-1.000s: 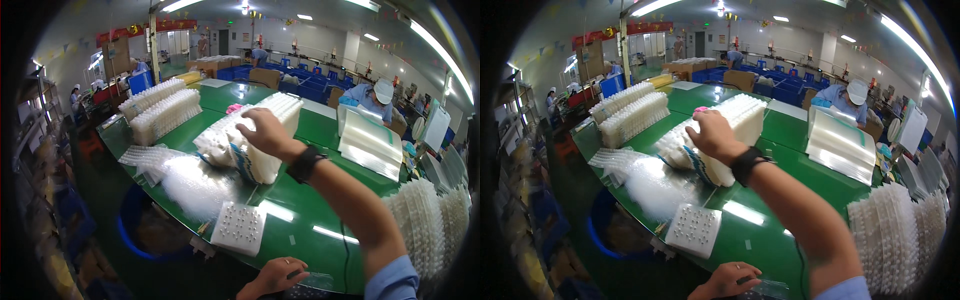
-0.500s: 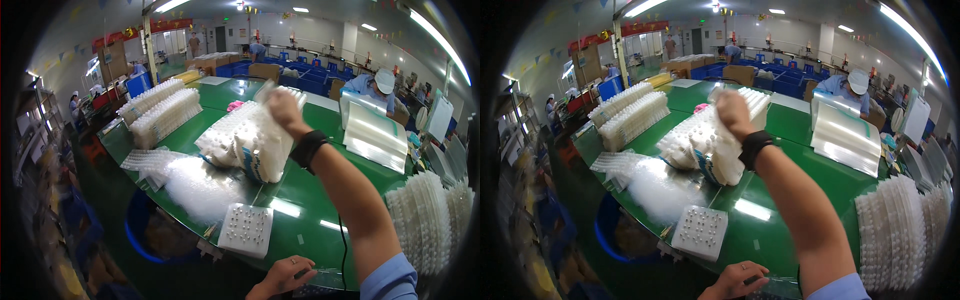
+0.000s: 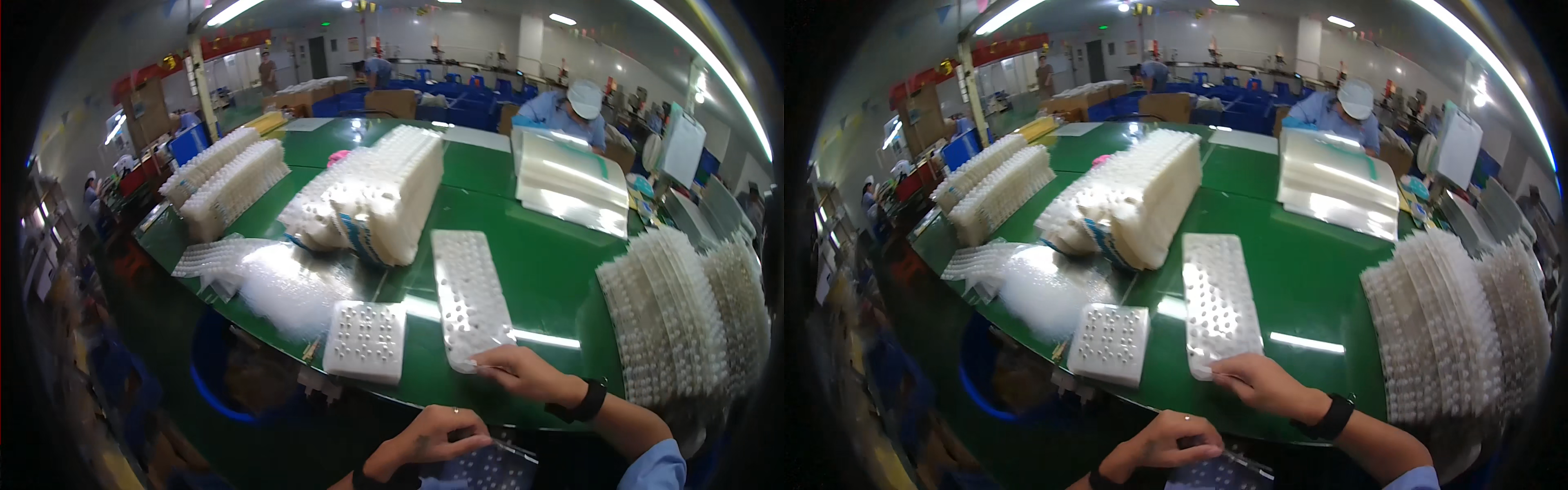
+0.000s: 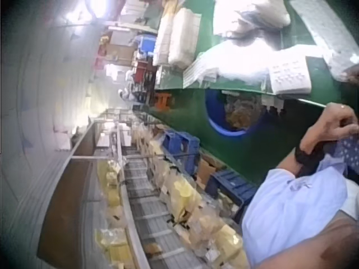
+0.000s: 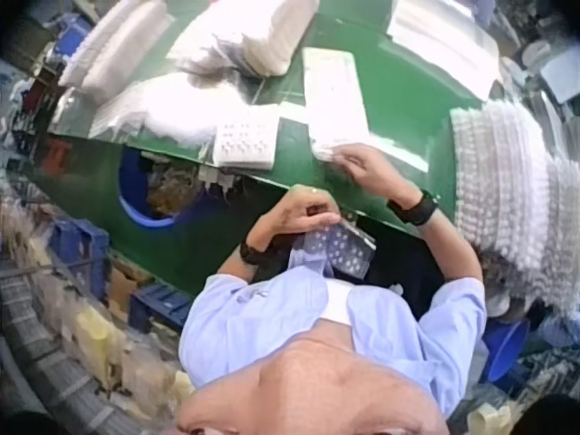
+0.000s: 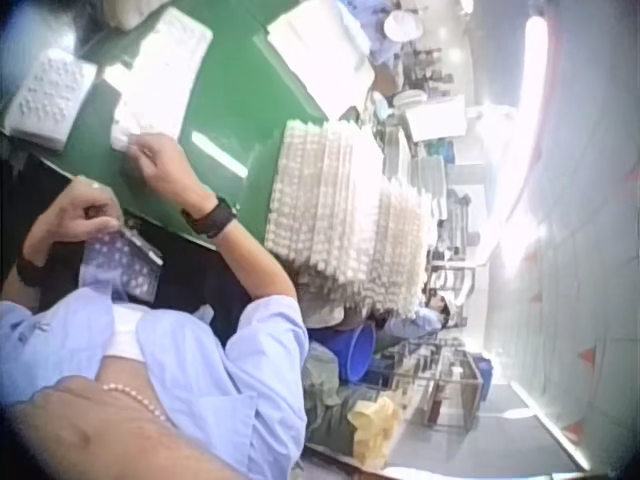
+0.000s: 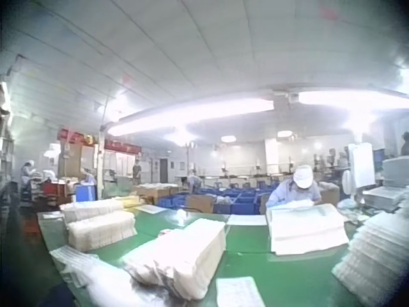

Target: Manually placing small silicone components onto flexible circuit membranes at an assembly station.

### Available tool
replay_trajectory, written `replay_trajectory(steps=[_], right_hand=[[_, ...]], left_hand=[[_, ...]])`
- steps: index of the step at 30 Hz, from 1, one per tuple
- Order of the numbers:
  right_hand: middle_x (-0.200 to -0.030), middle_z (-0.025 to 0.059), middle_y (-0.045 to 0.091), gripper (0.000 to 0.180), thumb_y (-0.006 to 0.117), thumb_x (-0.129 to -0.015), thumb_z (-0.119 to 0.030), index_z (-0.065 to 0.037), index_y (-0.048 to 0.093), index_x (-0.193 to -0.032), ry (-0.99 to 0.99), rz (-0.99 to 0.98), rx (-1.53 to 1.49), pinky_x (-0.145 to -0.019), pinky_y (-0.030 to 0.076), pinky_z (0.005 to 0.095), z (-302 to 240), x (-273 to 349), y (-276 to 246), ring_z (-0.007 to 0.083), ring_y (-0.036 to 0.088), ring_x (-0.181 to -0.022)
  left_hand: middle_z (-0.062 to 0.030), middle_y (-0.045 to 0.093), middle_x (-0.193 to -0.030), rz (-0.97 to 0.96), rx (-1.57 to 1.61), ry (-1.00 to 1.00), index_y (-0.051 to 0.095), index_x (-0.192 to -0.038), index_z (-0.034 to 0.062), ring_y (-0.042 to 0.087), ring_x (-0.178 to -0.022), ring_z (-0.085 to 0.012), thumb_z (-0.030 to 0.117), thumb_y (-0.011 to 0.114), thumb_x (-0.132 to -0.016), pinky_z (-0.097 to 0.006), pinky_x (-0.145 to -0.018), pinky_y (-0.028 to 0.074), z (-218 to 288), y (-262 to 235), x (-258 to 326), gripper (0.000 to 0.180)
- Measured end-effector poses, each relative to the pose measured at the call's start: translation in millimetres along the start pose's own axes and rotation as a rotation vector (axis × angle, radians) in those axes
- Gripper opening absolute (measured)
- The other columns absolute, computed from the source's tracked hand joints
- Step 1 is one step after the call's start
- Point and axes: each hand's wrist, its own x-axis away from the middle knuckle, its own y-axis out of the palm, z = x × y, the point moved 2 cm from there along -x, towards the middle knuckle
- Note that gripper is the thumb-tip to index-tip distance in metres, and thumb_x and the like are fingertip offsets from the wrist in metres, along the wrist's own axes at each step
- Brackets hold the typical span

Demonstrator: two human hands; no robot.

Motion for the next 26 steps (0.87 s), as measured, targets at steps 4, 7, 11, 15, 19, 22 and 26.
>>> replay_trajectory(steps=[4,7,11,15,19,22,26], right_hand=[[-0.104,0.0095,0.071,0.030,0.053,-0.101,-0.021,0.001,0.066,-0.114,0.269,0.350,-0.348,-0.084,0.050,0.0306,5,14,-33,0.0162,0.063,-0.094],[-0.115,0.0085,0.068,0.027,0.054,-0.100,-0.017,0.000,0.066,-0.117,-0.022,0.817,-0.514,-0.090,0.049,0.0276,-10,26,-85,0.0118,0.061,-0.107],[-0.118,0.0130,0.068,0.025,0.057,-0.095,-0.009,0.001,0.064,-0.116,-0.119,0.825,0.046,-0.094,0.048,0.0344,-30,62,-83,0.0241,0.064,-0.105],[-0.123,0.0165,0.064,0.033,0.063,-0.086,-0.004,-0.004,0.065,-0.119,0.076,0.339,0.258,-0.102,0.045,0.0427,-5,98,-24,0.0383,0.058,-0.114],[-0.120,0.0128,0.066,0.028,0.061,-0.092,-0.009,-0.004,0.065,-0.119,0.090,0.272,0.084,-0.104,0.043,0.0405,3,110,10,0.0319,0.057,-0.119],[-0.124,0.0153,0.064,0.028,0.054,-0.100,-0.016,-0.001,0.065,-0.120,0.381,0.342,-0.558,-0.097,0.047,0.0327,19,107,4,0.0227,0.062,-0.114],[-0.125,0.0150,0.064,0.034,0.048,-0.104,-0.018,0.004,0.057,-0.128,0.135,0.954,-0.932,-0.098,0.048,0.0300,12,118,-33,0.0185,0.062,-0.110]], left_hand=[[-0.0090,0.071,-0.096,0.016,0.026,0.133,0.067,-0.080,0.0047,0.067,-0.088,-0.0263,0.014,0.074,-0.083,-0.034,-0.077,0.051,22,3,-5,0.012],[-0.0113,0.066,-0.124,0.115,-0.384,0.183,0.066,-0.079,0.0072,0.053,-0.127,-0.0342,0.019,0.074,-0.081,-0.046,-0.106,0.035,13,-1,-22,0.014],[-0.0105,0.060,-0.134,0.069,-0.473,-0.030,0.066,-0.080,0.0064,0.045,-0.135,-0.0335,0.022,0.072,-0.084,-0.045,-0.110,0.028,-21,0,-15,0.017],[-0.0099,0.064,-0.130,0.031,-0.407,-0.070,0.066,-0.079,0.0066,0.048,-0.133,-0.0318,0.021,0.072,-0.083,-0.044,-0.108,0.031,-18,-4,-12,0.016],[-0.0094,0.066,-0.127,0.007,-0.384,-0.080,0.066,-0.078,0.0063,0.049,-0.132,-0.0304,0.019,0.072,-0.083,-0.043,-0.107,0.032,-18,-12,-13,0.015],[-0.0103,0.066,-0.127,-0.027,-0.358,-0.123,0.066,-0.078,0.0055,0.049,-0.132,-0.0307,0.016,0.071,-0.082,-0.043,-0.108,0.033,-23,-26,-17,0.012],[-0.0141,0.065,-0.126,0.026,-0.198,-0.088,0.066,-0.077,0.0067,0.045,-0.135,-0.0373,0.021,0.073,-0.080,-0.045,-0.113,0.028,-4,-33,-25,0.016]])
